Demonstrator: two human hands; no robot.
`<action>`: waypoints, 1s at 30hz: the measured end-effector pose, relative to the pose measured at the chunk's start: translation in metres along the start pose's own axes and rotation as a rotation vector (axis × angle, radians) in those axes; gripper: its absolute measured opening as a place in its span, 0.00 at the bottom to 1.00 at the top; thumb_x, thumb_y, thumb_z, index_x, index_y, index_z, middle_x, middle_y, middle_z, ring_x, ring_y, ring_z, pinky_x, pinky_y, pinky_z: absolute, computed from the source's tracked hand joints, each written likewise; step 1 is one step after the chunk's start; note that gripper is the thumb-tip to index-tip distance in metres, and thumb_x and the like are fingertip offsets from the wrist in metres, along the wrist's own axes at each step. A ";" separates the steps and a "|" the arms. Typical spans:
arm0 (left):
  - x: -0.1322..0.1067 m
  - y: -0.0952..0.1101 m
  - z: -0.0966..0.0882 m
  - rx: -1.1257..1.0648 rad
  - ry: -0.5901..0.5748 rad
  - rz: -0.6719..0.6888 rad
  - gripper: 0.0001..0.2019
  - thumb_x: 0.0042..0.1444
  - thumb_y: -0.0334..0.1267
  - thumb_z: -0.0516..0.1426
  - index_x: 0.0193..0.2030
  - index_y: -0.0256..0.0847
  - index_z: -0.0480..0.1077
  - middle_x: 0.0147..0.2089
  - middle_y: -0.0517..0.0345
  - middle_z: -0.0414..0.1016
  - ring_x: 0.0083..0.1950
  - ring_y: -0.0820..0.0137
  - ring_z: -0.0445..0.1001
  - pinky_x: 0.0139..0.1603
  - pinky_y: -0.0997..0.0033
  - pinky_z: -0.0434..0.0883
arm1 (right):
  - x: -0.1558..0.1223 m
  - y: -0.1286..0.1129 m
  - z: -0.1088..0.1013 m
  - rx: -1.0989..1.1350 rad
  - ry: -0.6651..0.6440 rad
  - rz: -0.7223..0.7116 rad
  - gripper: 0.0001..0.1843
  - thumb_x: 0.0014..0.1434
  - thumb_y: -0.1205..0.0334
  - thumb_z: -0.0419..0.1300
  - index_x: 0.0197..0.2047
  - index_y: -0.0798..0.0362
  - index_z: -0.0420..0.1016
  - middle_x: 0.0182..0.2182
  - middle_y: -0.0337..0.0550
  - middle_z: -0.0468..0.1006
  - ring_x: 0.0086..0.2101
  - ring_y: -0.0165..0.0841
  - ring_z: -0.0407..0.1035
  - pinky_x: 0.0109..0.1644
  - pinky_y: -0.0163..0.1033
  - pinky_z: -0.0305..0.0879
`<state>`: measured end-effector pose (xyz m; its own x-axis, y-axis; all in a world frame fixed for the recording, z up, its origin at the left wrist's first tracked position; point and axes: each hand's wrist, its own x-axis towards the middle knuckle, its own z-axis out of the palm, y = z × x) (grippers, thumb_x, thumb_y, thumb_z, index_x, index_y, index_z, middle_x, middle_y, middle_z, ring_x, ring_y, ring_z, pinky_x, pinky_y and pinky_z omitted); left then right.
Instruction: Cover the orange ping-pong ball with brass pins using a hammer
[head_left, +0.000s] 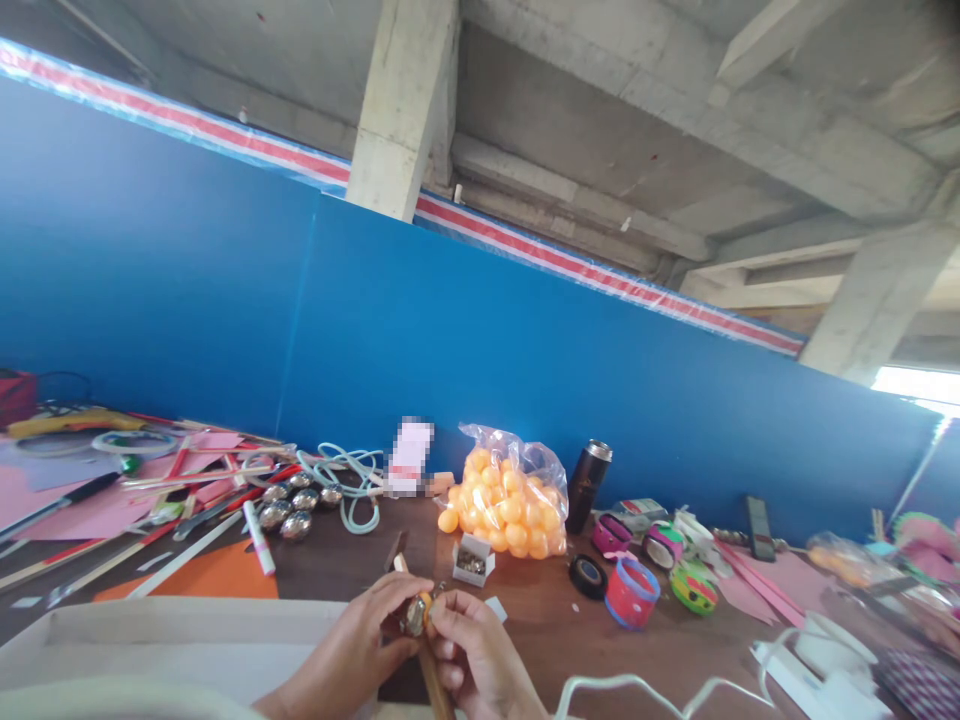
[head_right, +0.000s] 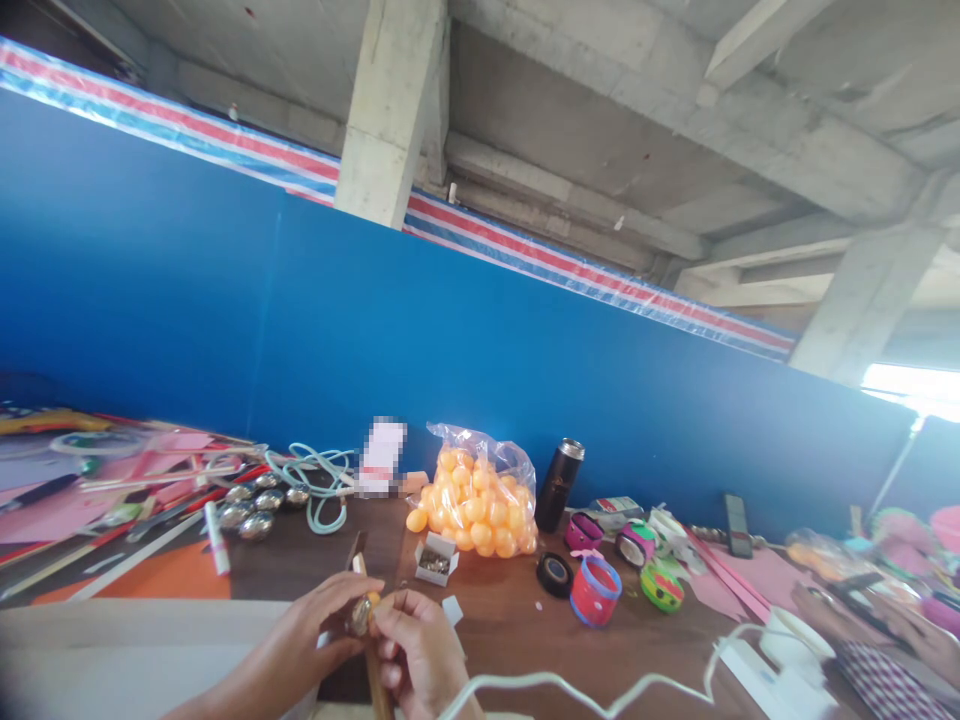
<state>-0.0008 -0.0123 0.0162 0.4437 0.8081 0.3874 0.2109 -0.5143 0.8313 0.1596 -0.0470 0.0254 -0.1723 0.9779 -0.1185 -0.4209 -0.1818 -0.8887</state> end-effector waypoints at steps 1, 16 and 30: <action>0.000 0.000 0.000 -0.004 0.001 -0.002 0.24 0.42 0.23 0.55 0.48 0.46 0.70 0.49 0.56 0.73 0.51 0.66 0.70 0.53 0.70 0.65 | 0.000 0.000 0.000 0.001 0.001 0.002 0.12 0.47 0.63 0.65 0.25 0.57 0.64 0.19 0.33 0.63 0.17 0.18 0.48 0.18 0.28 0.33; 0.000 0.002 0.000 0.018 0.008 -0.010 0.23 0.42 0.24 0.56 0.47 0.45 0.71 0.48 0.56 0.75 0.50 0.66 0.70 0.52 0.70 0.66 | 0.000 0.000 -0.001 0.018 -0.018 0.004 0.13 0.47 0.62 0.66 0.26 0.57 0.65 0.19 0.33 0.64 0.17 0.18 0.48 0.18 0.28 0.35; -0.001 0.000 0.002 -0.010 0.013 -0.004 0.22 0.43 0.24 0.56 0.47 0.44 0.72 0.48 0.54 0.74 0.49 0.66 0.71 0.50 0.70 0.67 | 0.003 0.006 -0.001 0.034 0.009 -0.043 0.12 0.47 0.61 0.67 0.30 0.57 0.69 0.17 0.30 0.65 0.17 0.18 0.54 0.17 0.23 0.57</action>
<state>-0.0002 -0.0136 0.0146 0.4313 0.8139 0.3893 0.2035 -0.5081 0.8369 0.1575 -0.0452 0.0191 -0.1452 0.9858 -0.0845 -0.4583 -0.1427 -0.8773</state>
